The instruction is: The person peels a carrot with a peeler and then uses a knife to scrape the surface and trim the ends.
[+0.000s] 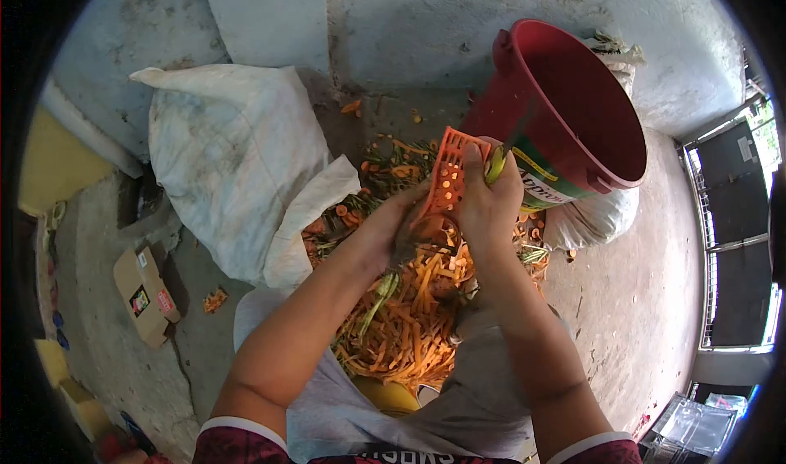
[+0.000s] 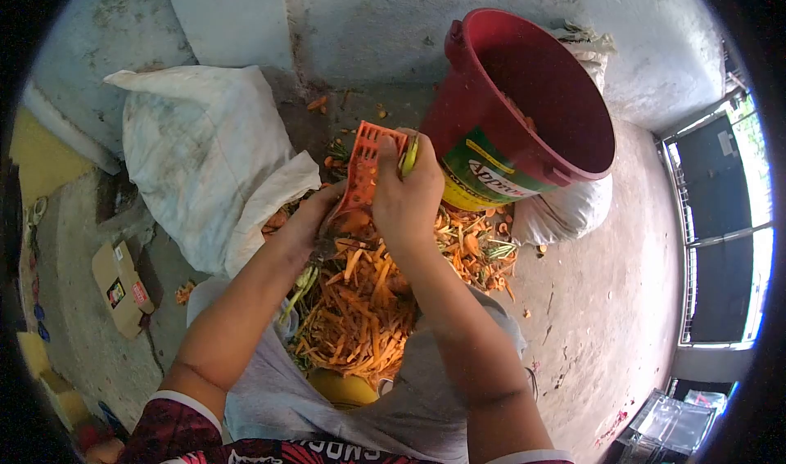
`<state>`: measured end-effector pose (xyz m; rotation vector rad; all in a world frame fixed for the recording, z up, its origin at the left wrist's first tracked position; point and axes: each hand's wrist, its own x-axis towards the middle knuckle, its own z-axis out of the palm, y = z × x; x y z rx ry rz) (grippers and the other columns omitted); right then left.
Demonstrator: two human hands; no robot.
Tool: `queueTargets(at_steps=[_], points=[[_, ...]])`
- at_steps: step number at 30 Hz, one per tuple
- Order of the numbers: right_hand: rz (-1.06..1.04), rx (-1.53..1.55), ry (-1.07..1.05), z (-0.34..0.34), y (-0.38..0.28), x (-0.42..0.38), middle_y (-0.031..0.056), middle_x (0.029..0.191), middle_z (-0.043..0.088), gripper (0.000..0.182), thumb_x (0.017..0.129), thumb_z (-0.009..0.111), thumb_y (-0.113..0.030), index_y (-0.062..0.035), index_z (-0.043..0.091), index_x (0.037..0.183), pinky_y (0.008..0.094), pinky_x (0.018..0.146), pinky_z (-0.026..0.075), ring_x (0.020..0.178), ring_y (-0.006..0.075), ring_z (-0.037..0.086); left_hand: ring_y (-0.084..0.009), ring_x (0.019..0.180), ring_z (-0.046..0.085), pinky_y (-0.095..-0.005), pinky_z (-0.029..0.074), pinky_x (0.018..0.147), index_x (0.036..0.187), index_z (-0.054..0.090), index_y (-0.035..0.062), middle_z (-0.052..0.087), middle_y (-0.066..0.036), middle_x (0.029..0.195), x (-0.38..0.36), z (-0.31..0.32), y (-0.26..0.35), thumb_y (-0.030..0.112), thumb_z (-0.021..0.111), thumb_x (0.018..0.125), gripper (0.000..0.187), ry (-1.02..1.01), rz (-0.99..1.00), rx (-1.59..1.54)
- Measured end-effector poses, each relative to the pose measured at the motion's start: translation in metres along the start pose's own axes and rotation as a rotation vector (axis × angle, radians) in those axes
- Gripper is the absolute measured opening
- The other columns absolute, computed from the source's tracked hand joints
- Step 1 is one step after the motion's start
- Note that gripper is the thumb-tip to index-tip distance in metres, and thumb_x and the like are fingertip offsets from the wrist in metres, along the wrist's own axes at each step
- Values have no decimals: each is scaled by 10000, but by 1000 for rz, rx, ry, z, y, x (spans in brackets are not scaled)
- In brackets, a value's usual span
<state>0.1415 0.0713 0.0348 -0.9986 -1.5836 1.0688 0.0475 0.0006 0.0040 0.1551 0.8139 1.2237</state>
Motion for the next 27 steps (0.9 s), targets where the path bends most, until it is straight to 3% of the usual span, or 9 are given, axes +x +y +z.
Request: queueTargets(at_steps=[8, 11, 13, 15, 17, 19, 22, 23, 27], points=[[-117, -284, 55, 7, -14, -13, 154, 685, 536, 193, 834, 475, -169, 13, 467, 897, 332, 565, 402, 616, 268, 534, -115, 716, 553, -253, 460, 602, 974, 521, 86, 569, -22, 861, -15, 26, 5, 318, 374, 864, 296, 208, 37, -26], [-141, -358, 115, 6, -14, -9, 170, 693, 539, 184, 819, 492, -162, 6, 469, 890, 355, 575, 405, 636, 313, 539, -117, 715, 550, -256, 459, 611, 978, 519, 87, 567, -31, 866, -12, 22, 5, 330, 368, 869, 307, 211, 29, 45], [-224, -391, 195, 3, -5, -1, 173, 694, 540, 180, 809, 502, -161, 0, 472, 885, 366, 582, 405, 645, 332, 536, -115, 729, 552, -250, 458, 619, 1001, 510, 77, 567, -39, 875, 7, -4, -6, 333, 372, 869, 319, 52, -51, 71], [-134, -435, 333, -8, 5, 23, 109, 729, 538, 147, 821, 473, -146, -3, 491, 796, 302, 616, 402, 669, 202, 522, -117, 723, 555, -250, 462, 621, 1007, 507, 57, 570, -54, 866, 7, -7, -9, 332, 372, 871, 334, -38, -96, 174], [-254, -483, 522, -34, 31, 60, 109, 714, 542, 142, 820, 464, -131, 2, 491, 780, 311, 590, 404, 643, 201, 529, -124, 694, 562, -255, 470, 617, 994, 509, 28, 578, -76, 837, -11, 8, -11, 327, 369, 875, 351, -58, -108, 360], [-131, -502, 662, -62, 40, 82, 93, 713, 549, 145, 829, 458, -131, 4, 494, 790, 292, 552, 426, 617, 177, 534, -123, 706, 561, -247, 466, 614, 1016, 496, 26, 577, -74, 843, -15, 5, -13, 336, 365, 876, 365, -122, -132, 392], [-24, 105, 615, -71, 30, 83, 69, 704, 555, 179, 849, 440, -168, -5, 488, 793, 297, 567, 425, 637, 156, 543, -118, 717, 559, -239, 461, 612, 1062, 470, 36, 574, -65, 857, -11, -5, -11, 361, 396, 859, 391, -114, -84, 391], [28, 159, 603, -63, 22, 80, 34, 695, 537, 166, 854, 443, -162, -17, 496, 792, 242, 552, 408, 617, 103, 511, -116, 719, 559, -236, 459, 612, 1080, 460, 41, 572, -61, 863, -8, -6, -9, 372, 412, 851, 405, -100, -53, 379], [-78, 194, 400, -29, 22, 66, 0, 672, 508, 152, 843, 483, -174, -34, 497, 786, 200, 502, 364, 562, 58, 449, -123, 767, 552, -239, 452, 642, 1096, 448, 28, 561, -53, 911, -1, -6, 1, 344, 509, 804, 434, 13, -28, 283]])
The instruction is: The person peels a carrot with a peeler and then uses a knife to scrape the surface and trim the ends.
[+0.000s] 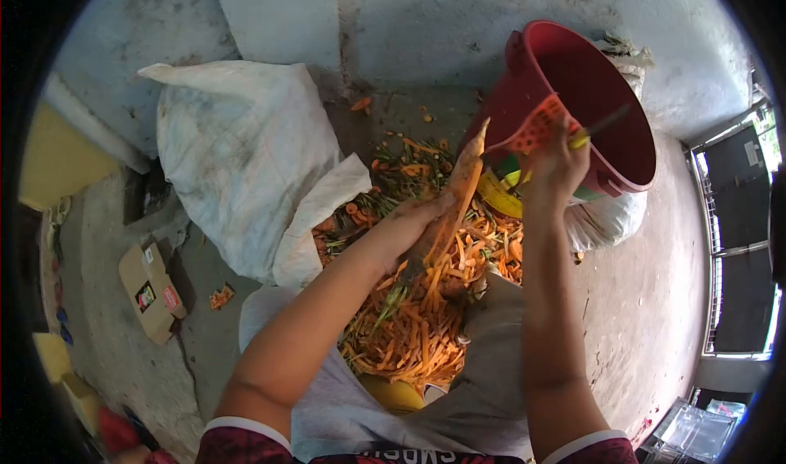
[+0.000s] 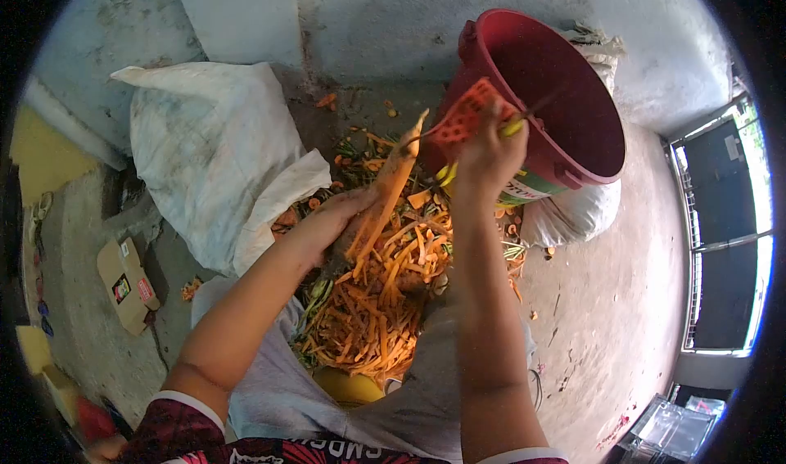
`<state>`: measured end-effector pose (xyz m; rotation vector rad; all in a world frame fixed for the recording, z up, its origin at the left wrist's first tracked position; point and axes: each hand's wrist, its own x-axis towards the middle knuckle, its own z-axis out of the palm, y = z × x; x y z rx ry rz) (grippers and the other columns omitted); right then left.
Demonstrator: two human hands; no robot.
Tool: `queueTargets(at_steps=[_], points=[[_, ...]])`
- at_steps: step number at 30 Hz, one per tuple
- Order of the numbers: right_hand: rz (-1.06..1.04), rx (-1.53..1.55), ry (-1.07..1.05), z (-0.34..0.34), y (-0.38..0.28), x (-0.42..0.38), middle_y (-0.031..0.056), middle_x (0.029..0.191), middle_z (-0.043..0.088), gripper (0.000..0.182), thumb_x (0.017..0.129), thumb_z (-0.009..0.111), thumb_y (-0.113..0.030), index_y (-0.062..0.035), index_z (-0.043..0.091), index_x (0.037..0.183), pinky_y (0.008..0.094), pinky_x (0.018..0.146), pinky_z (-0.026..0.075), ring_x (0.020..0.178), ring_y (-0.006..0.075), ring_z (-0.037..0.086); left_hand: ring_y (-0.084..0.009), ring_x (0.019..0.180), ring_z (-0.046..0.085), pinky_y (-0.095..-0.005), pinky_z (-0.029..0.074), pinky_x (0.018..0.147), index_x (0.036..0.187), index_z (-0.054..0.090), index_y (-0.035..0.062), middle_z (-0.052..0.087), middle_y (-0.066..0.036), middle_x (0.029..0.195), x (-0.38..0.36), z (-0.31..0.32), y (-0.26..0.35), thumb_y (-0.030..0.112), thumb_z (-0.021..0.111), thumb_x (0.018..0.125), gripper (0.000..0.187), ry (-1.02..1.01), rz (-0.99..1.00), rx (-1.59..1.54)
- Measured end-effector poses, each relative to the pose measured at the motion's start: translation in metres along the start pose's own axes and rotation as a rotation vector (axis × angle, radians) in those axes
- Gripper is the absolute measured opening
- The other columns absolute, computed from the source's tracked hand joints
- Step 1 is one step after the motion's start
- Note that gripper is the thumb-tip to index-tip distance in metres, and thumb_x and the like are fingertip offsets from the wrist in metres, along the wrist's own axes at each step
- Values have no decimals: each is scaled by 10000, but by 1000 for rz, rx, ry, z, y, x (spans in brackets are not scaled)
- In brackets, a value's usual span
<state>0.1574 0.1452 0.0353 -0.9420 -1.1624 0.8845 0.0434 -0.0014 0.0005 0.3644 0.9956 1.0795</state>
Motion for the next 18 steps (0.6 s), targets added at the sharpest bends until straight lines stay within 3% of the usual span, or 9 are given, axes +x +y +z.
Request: queueTargets(at_steps=[2, 5, 6, 7, 10, 13, 18], points=[[28, 67, -109, 12, -9, -21, -27, 648, 494, 142, 826, 519, -185, -55, 498, 774, 172, 420, 327, 488, 30, 415, -130, 796, 546, -240, 446, 657, 1094, 448, 21, 557, -58, 929, 4, -4, 0, 309, 554, 778, 441, 51, 36, 33], [150, 18, -167, 18, -27, -39, -57, 631, 471, 128, 819, 534, -184, -61, 512, 790, 162, 429, 273, 496, 6, 368, -135, 820, 535, -241, 437, 666, 1092, 448, 13, 553, -60, 930, 10, -8, -2, 263, 613, 735, 466, 146, 148, 261], [191, 163, -198, 19, -28, -43, -63, 637, 461, 132, 822, 529, -181, -50, 521, 815, 169, 462, 293, 530, 14, 378, -137, 817, 533, -242, 435, 666, 1092, 448, 11, 552, -60, 923, 14, -14, -5, 252, 628, 721, 477, 142, 197, 341], [197, 113, -211, 19, -31, -46, -65, 638, 454, 136, 822, 528, -183, -47, 524, 821, 174, 467, 293, 536, 18, 373, -138, 814, 530, -243, 433, 665, 1092, 448, 9, 550, -59, 917, 15, -16, -6, 241, 643, 708, 489, 137, 246, 422], [203, -21, -271, 10, -32, -54, -66, 644, 439, 150, 826, 522, -190, -40, 524, 829, 188, 480, 299, 549, 29, 363, -136, 791, 530, -255, 434, 664, 1080, 461, 31, 551, -52, 901, 13, -9, -4, 317, 596, 744, 461, 156, 360, 412], [211, -98, -341, -2, -20, -55, -57, 653, 445, 168, 831, 515, -203, -35, 515, 820, 192, 488, 313, 557, 36, 372, -152, 708, 527, -274, 429, 630, 1017, 489, 58, 550, -59, 861, 7, -3, 6, 454, 481, 788, 457, 156, 34, -86], [231, -128, -351, 7, -17, -71, 6, 658, 490, 241, 839, 494, -247, -11, 489, 794, 216, 525, 356, 586, 61, 421, -151, 716, 534, -284, 448, 603, 1030, 485, 102, 551, -42, 876, 12, 3, 2, 448, 384, 836, 409, 76, 45, -322]])
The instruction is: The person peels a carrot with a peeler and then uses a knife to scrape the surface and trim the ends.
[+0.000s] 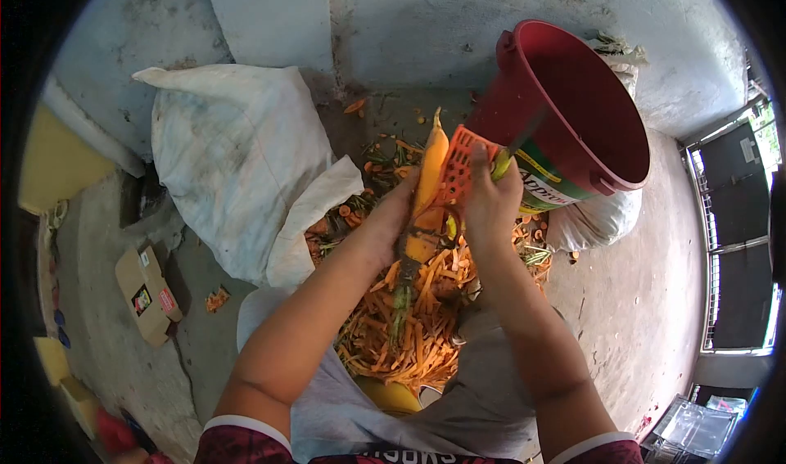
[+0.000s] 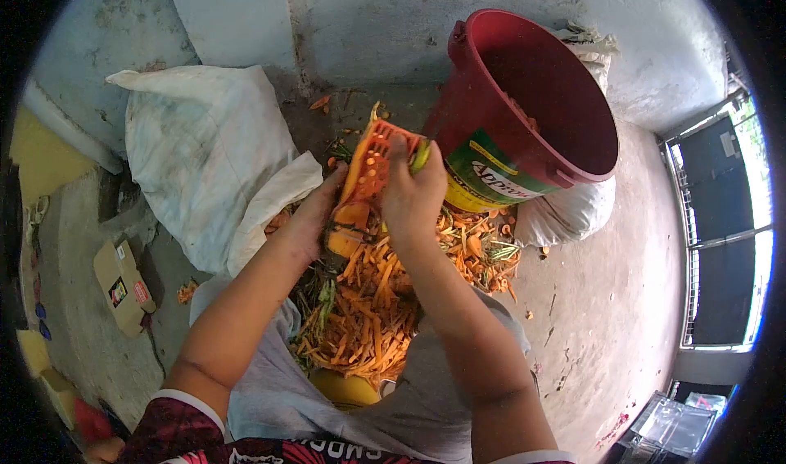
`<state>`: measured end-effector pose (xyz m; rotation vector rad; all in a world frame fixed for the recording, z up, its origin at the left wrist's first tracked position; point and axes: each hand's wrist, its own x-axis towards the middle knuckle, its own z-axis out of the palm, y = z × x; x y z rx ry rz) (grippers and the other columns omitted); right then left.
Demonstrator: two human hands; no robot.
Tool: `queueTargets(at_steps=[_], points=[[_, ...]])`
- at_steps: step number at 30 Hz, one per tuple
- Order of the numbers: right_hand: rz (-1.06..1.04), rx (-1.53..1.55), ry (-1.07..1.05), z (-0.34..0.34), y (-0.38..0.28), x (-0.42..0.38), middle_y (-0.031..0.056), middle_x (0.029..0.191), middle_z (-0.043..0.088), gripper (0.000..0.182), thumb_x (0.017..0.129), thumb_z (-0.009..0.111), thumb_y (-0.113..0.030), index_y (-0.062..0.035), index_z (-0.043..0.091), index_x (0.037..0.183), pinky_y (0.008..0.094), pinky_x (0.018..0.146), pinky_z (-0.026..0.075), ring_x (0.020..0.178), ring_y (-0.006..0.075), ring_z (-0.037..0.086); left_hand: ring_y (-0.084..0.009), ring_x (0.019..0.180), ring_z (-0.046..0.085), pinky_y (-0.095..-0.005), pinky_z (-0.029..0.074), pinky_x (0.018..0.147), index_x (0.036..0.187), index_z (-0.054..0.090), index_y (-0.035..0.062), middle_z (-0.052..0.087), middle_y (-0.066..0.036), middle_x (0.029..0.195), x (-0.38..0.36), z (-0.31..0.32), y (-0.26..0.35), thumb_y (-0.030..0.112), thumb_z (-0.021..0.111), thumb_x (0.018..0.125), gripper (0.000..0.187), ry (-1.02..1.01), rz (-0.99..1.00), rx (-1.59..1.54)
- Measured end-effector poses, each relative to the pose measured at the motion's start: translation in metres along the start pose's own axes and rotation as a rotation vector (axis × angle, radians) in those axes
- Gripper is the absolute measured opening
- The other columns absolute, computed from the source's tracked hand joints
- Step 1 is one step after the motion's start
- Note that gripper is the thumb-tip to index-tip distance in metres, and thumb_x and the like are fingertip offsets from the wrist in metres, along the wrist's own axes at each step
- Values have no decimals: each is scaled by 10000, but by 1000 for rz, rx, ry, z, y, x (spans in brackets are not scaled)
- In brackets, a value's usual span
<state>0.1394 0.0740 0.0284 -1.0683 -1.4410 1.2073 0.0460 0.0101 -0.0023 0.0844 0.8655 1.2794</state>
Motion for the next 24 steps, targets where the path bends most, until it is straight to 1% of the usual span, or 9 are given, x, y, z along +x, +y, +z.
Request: queueTargets(at_steps=[1, 2, 5, 6, 9, 15, 18, 22, 24], points=[[-13, -24, -16, 3, -1, -5, 27, 658, 503, 255, 842, 487, -249, 1, 482, 792, 234, 537, 374, 594, 76, 436, -153, 731, 539, -287, 454, 611, 1035, 485, 108, 552, -40, 888, 0, 2, 0, 439, 376, 842, 398, 5, -20, -32], [-83, -134, -17, 6, -8, -10, 72, 660, 522, 254, 838, 490, -235, 19, 485, 822, 265, 553, 392, 594, 130, 480, -156, 746, 542, -292, 457, 621, 1039, 484, 110, 553, -41, 898, -3, 6, 1, 438, 369, 845, 398, 10, -11, -19], [-158, -347, -32, 8, -11, -16, 130, 667, 538, 251, 836, 485, -222, 29, 488, 843, 304, 571, 402, 600, 210, 518, -163, 787, 549, -304, 466, 650, 1051, 481, 112, 554, -44, 926, -9, 15, 2, 433, 352, 852, 399, -2, 1, -16], [-125, -353, -42, 7, -15, -15, 164, 673, 543, 251, 836, 479, -217, 34, 491, 847, 333, 580, 404, 611, 266, 530, -164, 799, 550, -306, 467, 658, 1054, 480, 111, 554, -45, 934, -5, 13, 0, 429, 348, 854, 398, -19, -4, -41], [-136, -322, -14, 7, -10, -13, 153, 665, 541, 261, 834, 483, -233, 28, 490, 835, 334, 572, 401, 591, 259, 523, -161, 821, 551, -299, 465, 671, 1068, 473, 109, 553, -47, 957, -3, 8, -1, 419, 339, 860, 397, -70, -27, -66], [-50, -283, -132, -1, -4, -9, 136, 634, 521, 258, 841, 473, -237, 17, 478, 793, 328, 554, 388, 575, 233, 510, -167, 816, 553, -303, 460, 681, 1060, 485, 106, 556, -44, 964, 10, -5, -6, 416, 329, 865, 398, -131, -4, -105], [-93, -288, -44, 3, -7, -11, 133, 633, 519, 259, 845, 467, -232, 20, 477, 785, 322, 557, 385, 578, 221, 508, -167, 813, 552, -306, 457, 686, 1058, 485, 101, 557, -46, 957, 6, 0, -5, 411, 320, 869, 399, -91, -38, -100], [-99, -325, -23, 2, -10, -10, 143, 661, 536, 259, 845, 468, -229, 27, 486, 806, 316, 576, 395, 597, 222, 519, -162, 852, 541, -301, 448, 714, 1078, 473, 100, 548, -54, 986, -4, 10, 0, 408, 305, 875, 406, -18, -74, 4], [-127, -281, 10, 4, -8, -12, 148, 674, 543, 259, 845, 468, -226, 31, 491, 822, 315, 585, 400, 609, 225, 526, -162, 871, 534, -301, 443, 727, 1082, 470, 100, 540, -55, 1007, 1, 4, -3, 410, 302, 875, 408, -95, -57, -45]])
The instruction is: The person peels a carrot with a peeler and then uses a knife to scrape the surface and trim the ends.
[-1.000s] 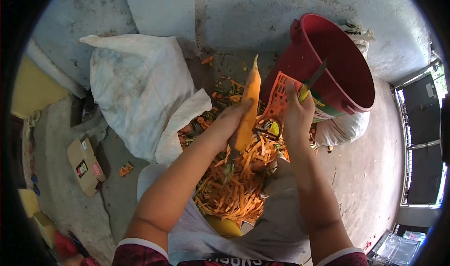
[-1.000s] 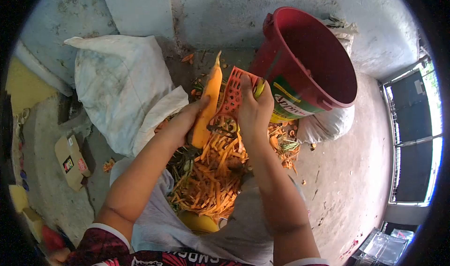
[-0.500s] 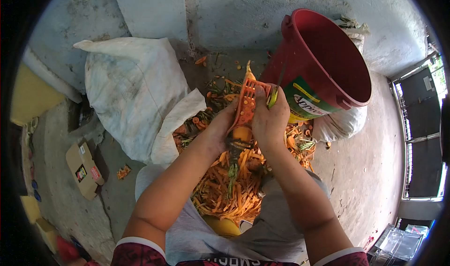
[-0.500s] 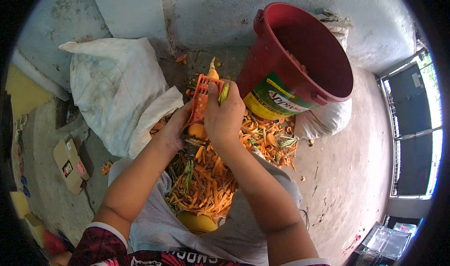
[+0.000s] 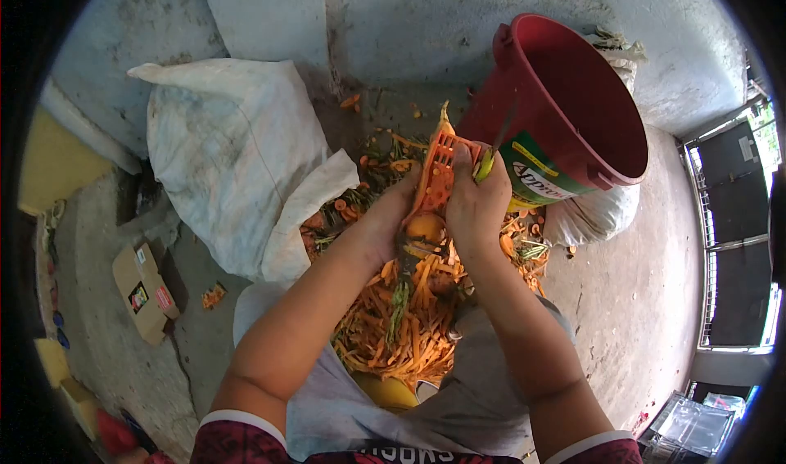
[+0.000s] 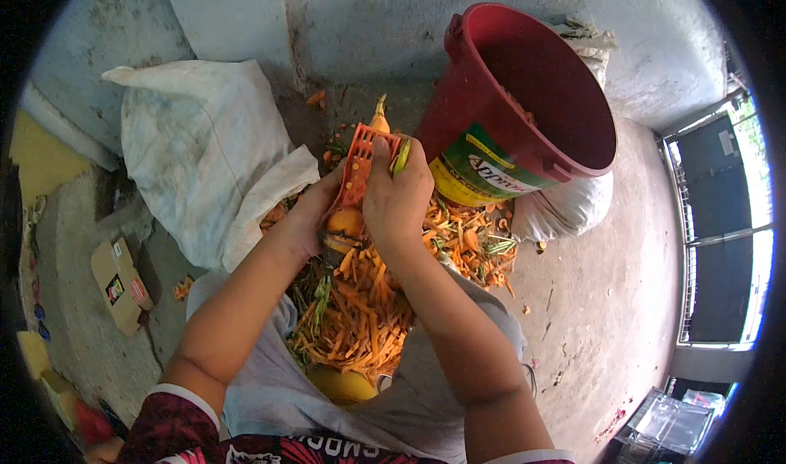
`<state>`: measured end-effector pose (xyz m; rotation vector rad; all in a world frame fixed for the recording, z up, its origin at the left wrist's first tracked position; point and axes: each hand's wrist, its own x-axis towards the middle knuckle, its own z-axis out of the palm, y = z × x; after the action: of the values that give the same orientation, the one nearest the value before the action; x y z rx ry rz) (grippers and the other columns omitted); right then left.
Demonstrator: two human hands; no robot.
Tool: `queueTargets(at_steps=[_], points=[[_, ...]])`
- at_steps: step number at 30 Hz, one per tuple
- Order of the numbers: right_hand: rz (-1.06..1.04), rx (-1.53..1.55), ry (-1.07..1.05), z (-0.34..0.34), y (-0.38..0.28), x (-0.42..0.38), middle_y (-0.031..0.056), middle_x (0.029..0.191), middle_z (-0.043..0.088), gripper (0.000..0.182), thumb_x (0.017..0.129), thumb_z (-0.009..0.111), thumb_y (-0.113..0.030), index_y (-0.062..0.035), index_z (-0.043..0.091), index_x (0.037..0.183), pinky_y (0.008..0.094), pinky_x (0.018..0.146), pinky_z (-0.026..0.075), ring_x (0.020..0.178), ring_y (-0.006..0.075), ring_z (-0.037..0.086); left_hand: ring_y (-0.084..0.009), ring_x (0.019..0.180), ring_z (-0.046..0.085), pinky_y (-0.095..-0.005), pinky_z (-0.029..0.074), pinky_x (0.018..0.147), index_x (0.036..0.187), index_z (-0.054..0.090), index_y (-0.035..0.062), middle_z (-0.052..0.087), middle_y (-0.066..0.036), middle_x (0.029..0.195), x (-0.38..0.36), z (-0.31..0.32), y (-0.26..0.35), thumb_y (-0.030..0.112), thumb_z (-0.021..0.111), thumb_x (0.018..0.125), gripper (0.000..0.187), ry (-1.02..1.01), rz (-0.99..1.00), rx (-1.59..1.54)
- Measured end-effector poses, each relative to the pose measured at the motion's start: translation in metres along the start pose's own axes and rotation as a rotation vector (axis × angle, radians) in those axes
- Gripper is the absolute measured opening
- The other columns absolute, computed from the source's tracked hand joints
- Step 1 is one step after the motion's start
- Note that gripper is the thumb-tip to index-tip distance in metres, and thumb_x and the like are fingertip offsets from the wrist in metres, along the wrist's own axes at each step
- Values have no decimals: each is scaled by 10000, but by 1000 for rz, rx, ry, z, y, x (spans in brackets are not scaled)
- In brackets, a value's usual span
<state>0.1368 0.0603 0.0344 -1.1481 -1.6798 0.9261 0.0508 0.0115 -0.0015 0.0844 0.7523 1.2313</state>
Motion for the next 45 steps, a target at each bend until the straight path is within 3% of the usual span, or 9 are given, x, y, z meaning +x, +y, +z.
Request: queueTargets(at_steps=[9, 12, 15, 28, 31, 33, 37, 39, 45], points=[[-55, -48, -22, 2, -1, -2, 161, 698, 553, 230, 835, 477, -194, 35, 495, 853, 322, 601, 404, 636, 271, 541, -164, 899, 525, -294, 429, 762, 1097, 463, 97, 526, -53, 1043, 0, -2, -2, 411, 294, 877, 419, -24, 86, 25], [-40, -97, -8, 3, -1, -3, 82, 720, 559, 179, 833, 487, -163, 9, 536, 829, 263, 633, 405, 650, 151, 514, -163, 901, 525, -292, 425, 768, 1097, 463, 93, 526, -57, 1044, -3, 0, -1, 407, 292, 878, 419, -4, 94, 58], [-58, -78, -2, 4, 0, -1, 166, 712, 556, 224, 833, 476, -186, 37, 495, 847, 325, 605, 405, 649, 286, 542, -163, 900, 526, -290, 423, 771, 1094, 465, 89, 526, -62, 1040, 1, -1, 0, 404, 290, 879, 420, 7, 72, 63], [-121, -153, 47, 3, 5, 4, 148, 697, 552, 197, 828, 486, -175, 20, 515, 821, 322, 594, 405, 627, 266, 535, -155, 851, 541, -293, 440, 733, 1077, 473, 96, 545, -62, 985, 5, 1, -5, 422, 301, 871, 422, 67, 64, 40], [-113, -134, 39, 3, 5, 4, 147, 695, 551, 204, 832, 483, -180, 21, 513, 818, 319, 586, 404, 624, 256, 535, -158, 780, 567, -292, 472, 649, 1046, 493, 105, 568, -50, 937, -2, 8, -1, 417, 344, 862, 392, 100, 76, 37], [-81, -110, 18, 2, 5, 5, 147, 692, 550, 208, 833, 482, -184, 21, 511, 814, 316, 582, 404, 621, 252, 534, -161, 782, 566, -291, 469, 659, 1046, 495, 102, 567, -54, 942, -1, 7, -1, 424, 341, 861, 402, 113, 66, 46], [-144, -164, 78, 2, 2, 6, 140, 686, 548, 194, 832, 484, -175, 15, 509, 808, 311, 577, 404, 608, 245, 530, -138, 820, 542, -269, 446, 692, 1062, 489, 88, 554, -50, 947, -3, 10, 0, 450, 274, 868, 463, 99, 64, 138], [-204, -161, 116, 1, 2, 8, 137, 685, 549, 179, 828, 488, -168, 9, 510, 805, 312, 577, 405, 605, 241, 529, -136, 759, 554, -272, 459, 657, 1058, 486, 77, 561, -55, 919, -4, 8, 1, 454, 320, 856, 459, 59, 62, 212], [-251, -227, 426, -34, 28, 63, 109, 698, 561, 164, 811, 506, -162, -2, 512, 780, 304, 581, 417, 624, 215, 542, -94, 671, 526, -228, 436, 612, 1035, 497, 55, 555, -40, 830, -16, 11, -7, 504, 319, 840, 521, -63, -43, 576]])
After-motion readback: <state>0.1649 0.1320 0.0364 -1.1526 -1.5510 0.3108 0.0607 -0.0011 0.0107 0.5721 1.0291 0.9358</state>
